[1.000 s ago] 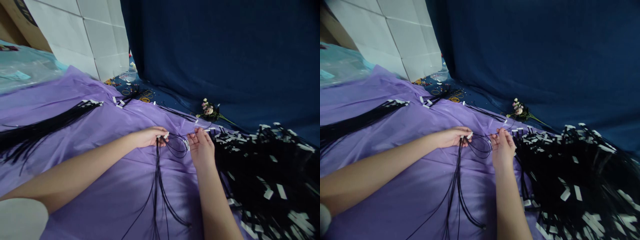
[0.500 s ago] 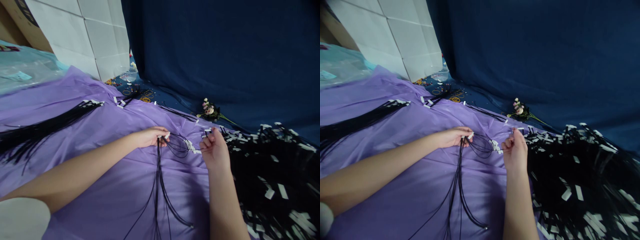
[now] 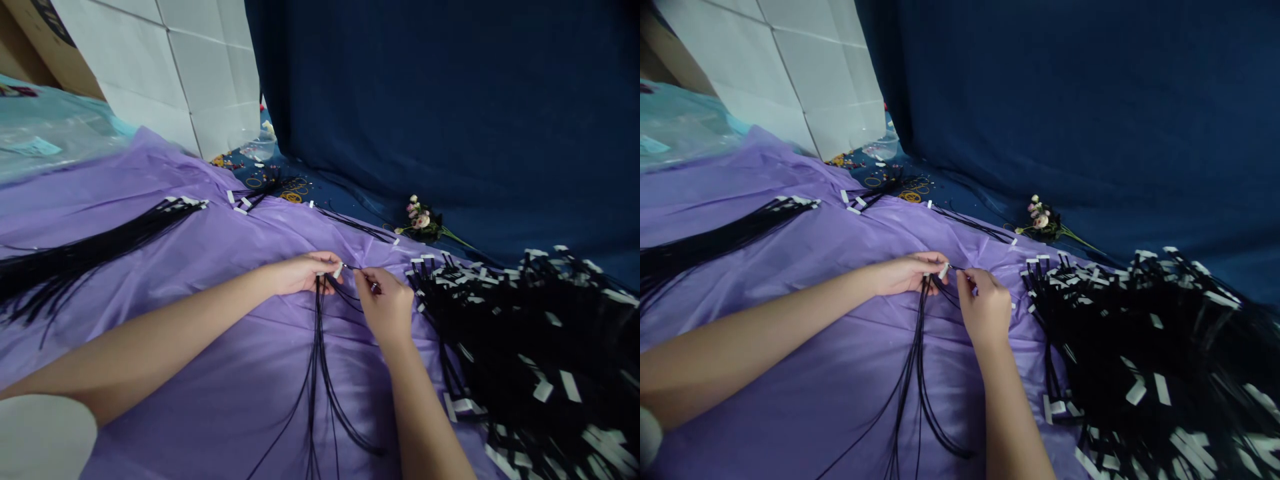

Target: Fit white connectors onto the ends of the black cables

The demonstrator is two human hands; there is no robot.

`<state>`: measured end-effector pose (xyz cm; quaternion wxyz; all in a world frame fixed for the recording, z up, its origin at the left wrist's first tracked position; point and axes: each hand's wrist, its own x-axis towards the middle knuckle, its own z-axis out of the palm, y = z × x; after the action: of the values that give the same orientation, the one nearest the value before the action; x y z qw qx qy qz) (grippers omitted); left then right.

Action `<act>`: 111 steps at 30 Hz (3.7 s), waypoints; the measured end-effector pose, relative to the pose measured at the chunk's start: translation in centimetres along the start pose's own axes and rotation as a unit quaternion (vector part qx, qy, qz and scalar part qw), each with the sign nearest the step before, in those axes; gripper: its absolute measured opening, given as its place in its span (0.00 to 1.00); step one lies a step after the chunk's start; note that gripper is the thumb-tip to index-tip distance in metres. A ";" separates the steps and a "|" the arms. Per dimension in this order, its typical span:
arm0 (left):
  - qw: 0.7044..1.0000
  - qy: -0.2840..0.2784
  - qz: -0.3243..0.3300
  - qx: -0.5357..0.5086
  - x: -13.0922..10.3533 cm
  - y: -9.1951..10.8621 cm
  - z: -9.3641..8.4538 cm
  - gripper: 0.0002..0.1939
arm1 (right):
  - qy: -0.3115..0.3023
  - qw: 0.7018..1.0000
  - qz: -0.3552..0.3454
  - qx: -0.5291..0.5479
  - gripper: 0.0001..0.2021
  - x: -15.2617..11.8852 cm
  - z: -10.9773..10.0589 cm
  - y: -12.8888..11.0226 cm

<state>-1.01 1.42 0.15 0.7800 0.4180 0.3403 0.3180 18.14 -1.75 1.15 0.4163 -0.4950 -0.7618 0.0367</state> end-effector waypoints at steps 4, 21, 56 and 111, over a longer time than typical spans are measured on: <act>1.000 -0.004 0.000 0.005 -0.1 0.0 0.1 0.12 | 0.002 1.000 -0.002 0.004 0.09 0.0 -0.1 0.1; 0.999 -0.011 0.027 0.020 0.2 -0.5 -0.1 0.12 | -0.053 0.995 0.071 -0.041 0.12 -0.1 -0.3 -0.6; 0.999 0.003 0.028 0.029 0.1 -0.7 0.3 0.12 | -0.052 0.995 0.082 0.027 0.12 -0.4 0.7 -1.0; 0.996 0.063 0.016 -0.054 0.5 -0.2 -0.2 0.07 | -0.092 0.964 -0.250 0.005 0.07 -0.4 0.3 -0.9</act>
<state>-0.86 1.82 -0.24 0.7731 0.3599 0.3643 0.3742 17.34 -2.45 1.14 0.3433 -0.2813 -0.8959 -0.0195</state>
